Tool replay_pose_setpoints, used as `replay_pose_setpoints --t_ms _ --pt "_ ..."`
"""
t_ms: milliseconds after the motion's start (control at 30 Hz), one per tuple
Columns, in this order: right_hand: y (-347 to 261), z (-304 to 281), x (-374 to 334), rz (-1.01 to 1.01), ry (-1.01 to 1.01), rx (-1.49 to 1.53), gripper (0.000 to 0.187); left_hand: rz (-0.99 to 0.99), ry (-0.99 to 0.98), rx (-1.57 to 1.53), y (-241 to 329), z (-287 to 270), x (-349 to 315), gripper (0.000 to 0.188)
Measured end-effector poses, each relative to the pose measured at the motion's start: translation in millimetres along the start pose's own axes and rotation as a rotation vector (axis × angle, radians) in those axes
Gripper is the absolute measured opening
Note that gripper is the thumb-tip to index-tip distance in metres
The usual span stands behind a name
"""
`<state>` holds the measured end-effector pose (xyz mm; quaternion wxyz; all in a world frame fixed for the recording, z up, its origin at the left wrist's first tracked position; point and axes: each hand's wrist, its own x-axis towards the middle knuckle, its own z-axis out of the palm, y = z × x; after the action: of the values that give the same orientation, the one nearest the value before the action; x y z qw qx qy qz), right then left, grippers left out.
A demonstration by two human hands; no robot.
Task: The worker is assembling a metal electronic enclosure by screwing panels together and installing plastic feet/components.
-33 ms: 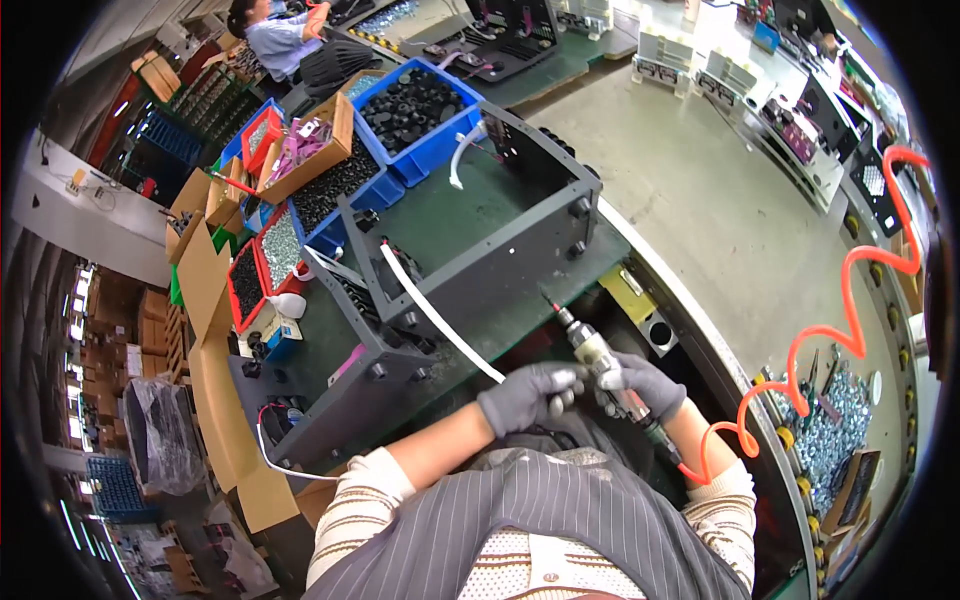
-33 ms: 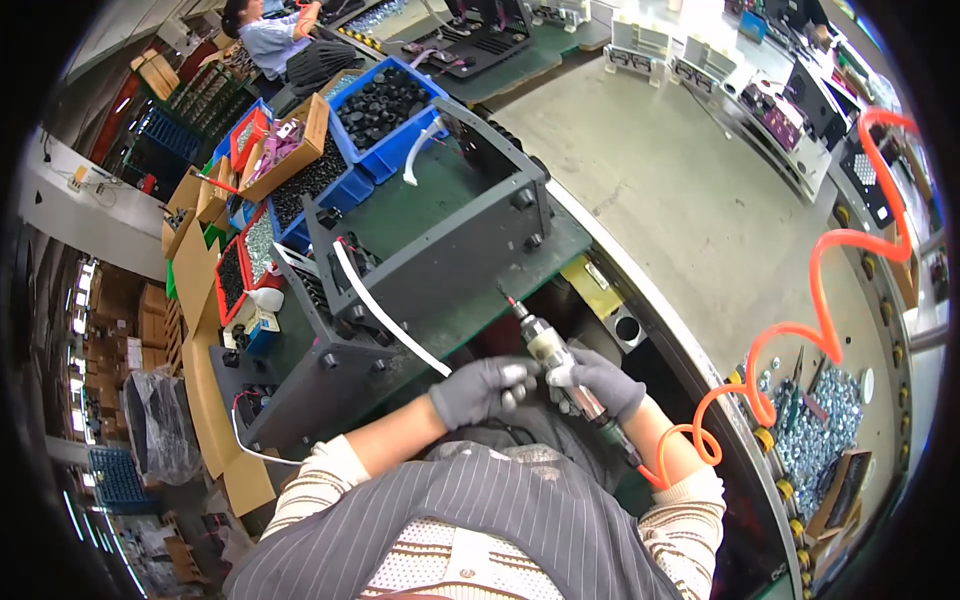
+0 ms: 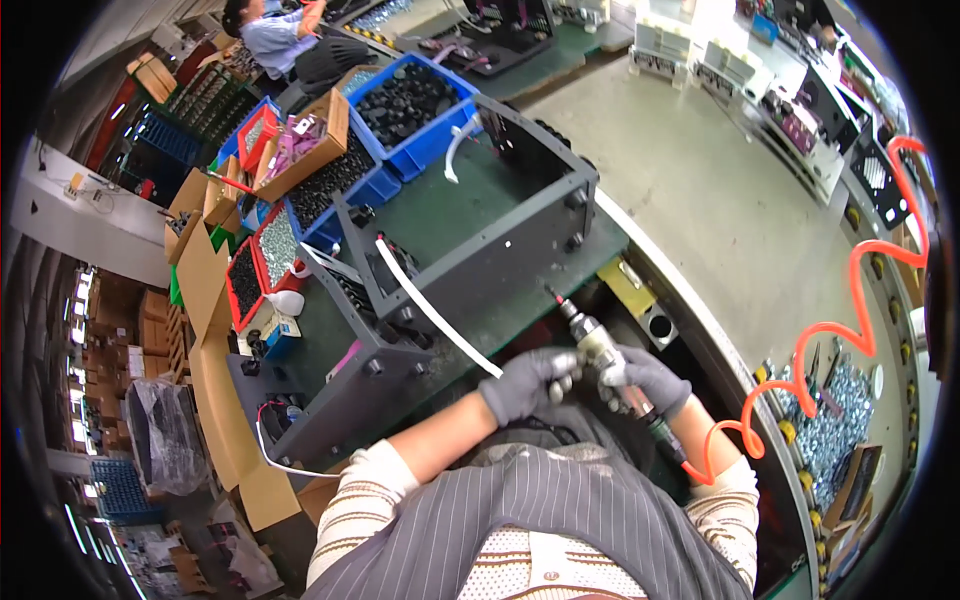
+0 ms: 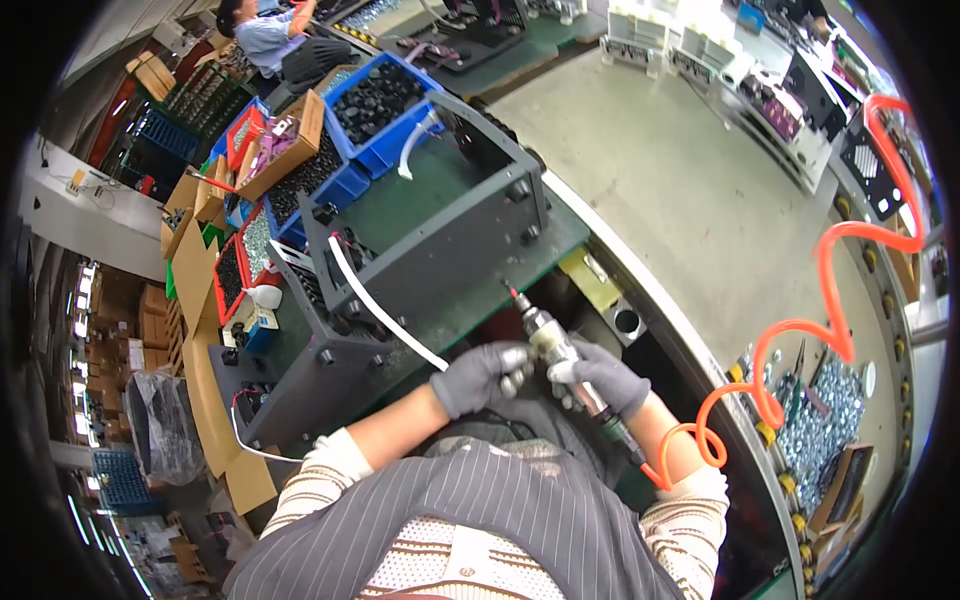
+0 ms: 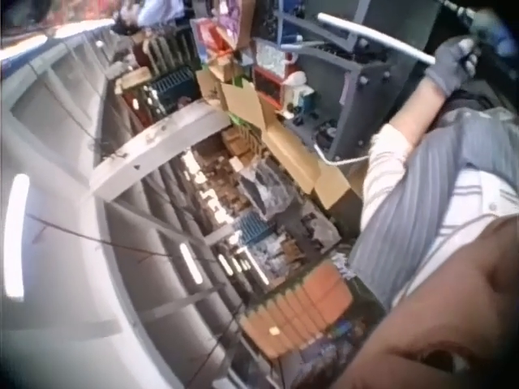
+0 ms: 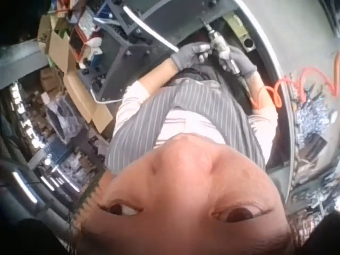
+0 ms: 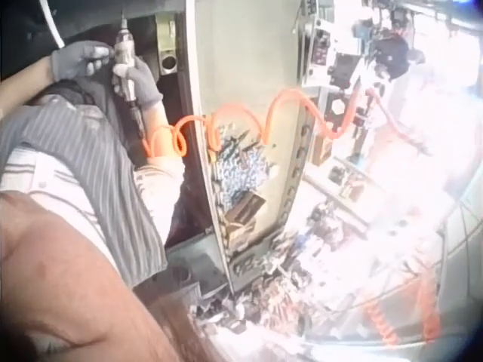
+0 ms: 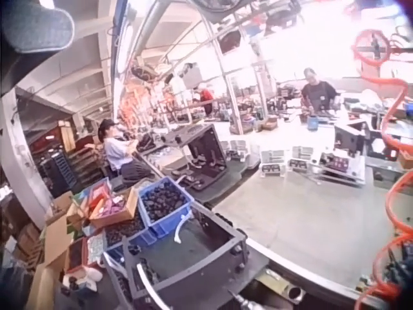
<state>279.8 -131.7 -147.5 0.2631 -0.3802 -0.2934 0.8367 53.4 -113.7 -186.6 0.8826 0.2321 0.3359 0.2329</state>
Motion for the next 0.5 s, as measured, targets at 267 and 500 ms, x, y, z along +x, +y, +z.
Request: replay_pose_setpoints --t_ms 267,500 --pt "-23.3 -2.5 -60.2 -0.24 0.149 -0.069 0.064 0.21 0.062 0.075 71.6 37.3 43.3 0.031" --pt "-20.6 -4.2 -81.0 -0.188 0.106 -0.123 0.067 0.182 -0.042 -0.071 82.5 45.0 50.3 0.029"
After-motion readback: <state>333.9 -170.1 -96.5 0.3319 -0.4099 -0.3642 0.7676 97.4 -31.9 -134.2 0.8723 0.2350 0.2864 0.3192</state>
